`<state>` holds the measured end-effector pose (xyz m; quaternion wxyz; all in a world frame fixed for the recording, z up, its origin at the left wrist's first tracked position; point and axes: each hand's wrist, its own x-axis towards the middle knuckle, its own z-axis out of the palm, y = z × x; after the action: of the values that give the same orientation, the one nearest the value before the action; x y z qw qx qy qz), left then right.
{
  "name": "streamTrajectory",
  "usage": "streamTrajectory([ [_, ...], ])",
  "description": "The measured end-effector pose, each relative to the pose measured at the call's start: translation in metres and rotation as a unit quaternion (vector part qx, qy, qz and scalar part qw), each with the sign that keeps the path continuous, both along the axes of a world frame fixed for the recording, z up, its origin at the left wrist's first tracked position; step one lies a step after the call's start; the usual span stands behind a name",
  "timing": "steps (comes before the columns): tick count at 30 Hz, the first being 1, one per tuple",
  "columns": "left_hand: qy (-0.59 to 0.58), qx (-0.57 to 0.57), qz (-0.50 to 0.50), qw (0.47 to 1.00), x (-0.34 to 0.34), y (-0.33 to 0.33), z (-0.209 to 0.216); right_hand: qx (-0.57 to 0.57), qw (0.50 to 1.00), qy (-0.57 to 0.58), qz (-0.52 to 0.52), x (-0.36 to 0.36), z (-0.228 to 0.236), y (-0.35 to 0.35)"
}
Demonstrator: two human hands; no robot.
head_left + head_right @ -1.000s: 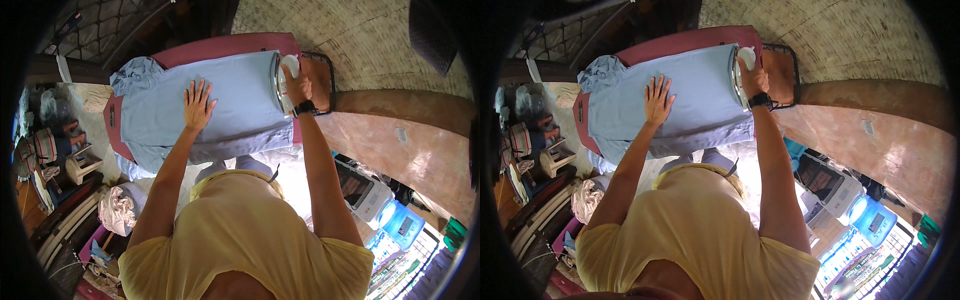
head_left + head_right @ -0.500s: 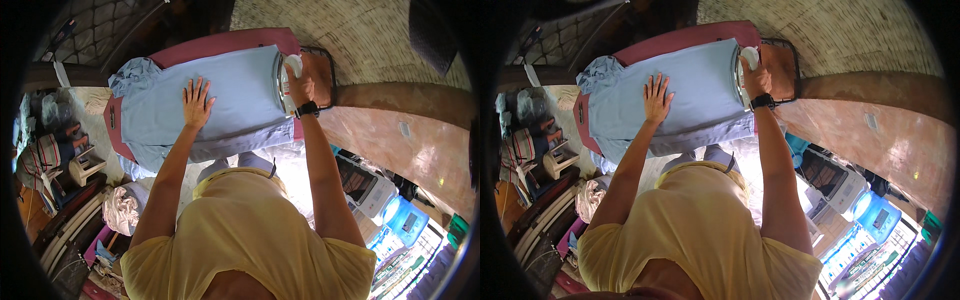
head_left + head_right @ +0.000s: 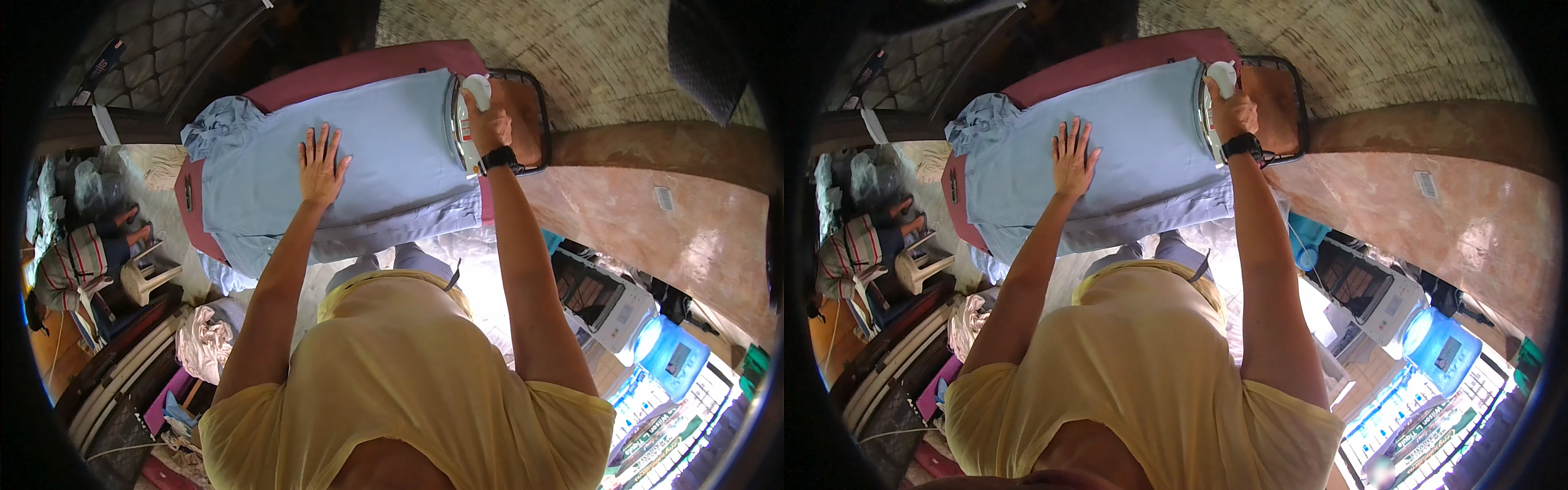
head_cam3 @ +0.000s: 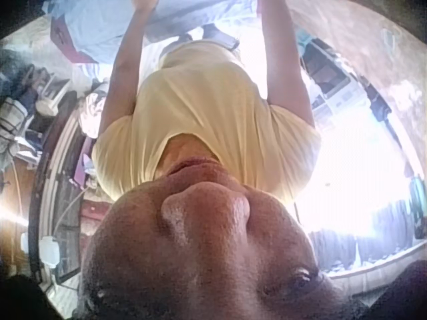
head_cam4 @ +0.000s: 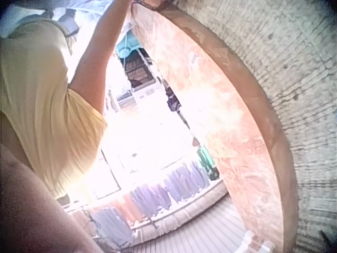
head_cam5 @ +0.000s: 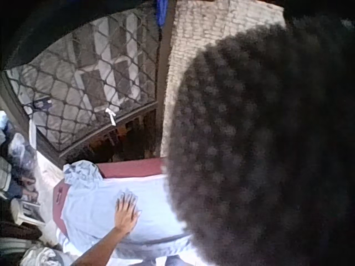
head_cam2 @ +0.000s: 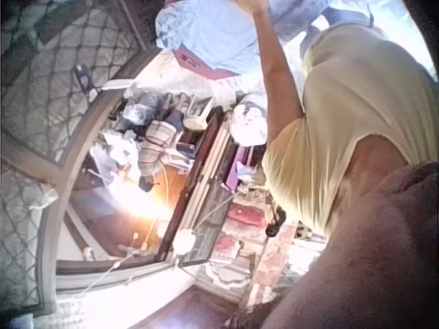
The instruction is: The person irons a shirt by hand using an iron on an ironing board, smoothing different parts of the fabric and turning the garment over to reach all sides.
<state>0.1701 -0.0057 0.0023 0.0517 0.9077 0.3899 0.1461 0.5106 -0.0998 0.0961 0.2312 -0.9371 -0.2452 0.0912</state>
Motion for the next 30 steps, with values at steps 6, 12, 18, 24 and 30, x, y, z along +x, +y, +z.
streamTrajectory([
  [6, 0.003, -0.004, 0.011, 1.000, -0.002, -0.002, -0.002, 0.075, 0.985, 0.015, 0.152, -0.018, -0.007, -0.055],
  [12, -0.005, 0.000, 0.008, 1.000, 0.004, 0.000, -0.001, -0.020, 0.988, -0.060, 0.143, 0.009, -0.005, 0.020],
  [18, -0.282, -0.112, 0.047, 0.952, -0.042, 0.003, 0.013, -0.063, 0.909, 0.031, 0.411, -0.008, 0.037, 0.014],
  [24, -0.256, 0.006, 0.255, 0.932, -0.135, -0.011, 0.013, -0.036, 0.780, 0.033, 0.624, -0.073, 0.024, 0.014],
  [30, -0.209, 0.022, 0.267, 0.941, -0.152, -0.017, 0.025, -0.105, 0.732, 0.010, 0.673, -0.169, 0.018, 0.009],
])
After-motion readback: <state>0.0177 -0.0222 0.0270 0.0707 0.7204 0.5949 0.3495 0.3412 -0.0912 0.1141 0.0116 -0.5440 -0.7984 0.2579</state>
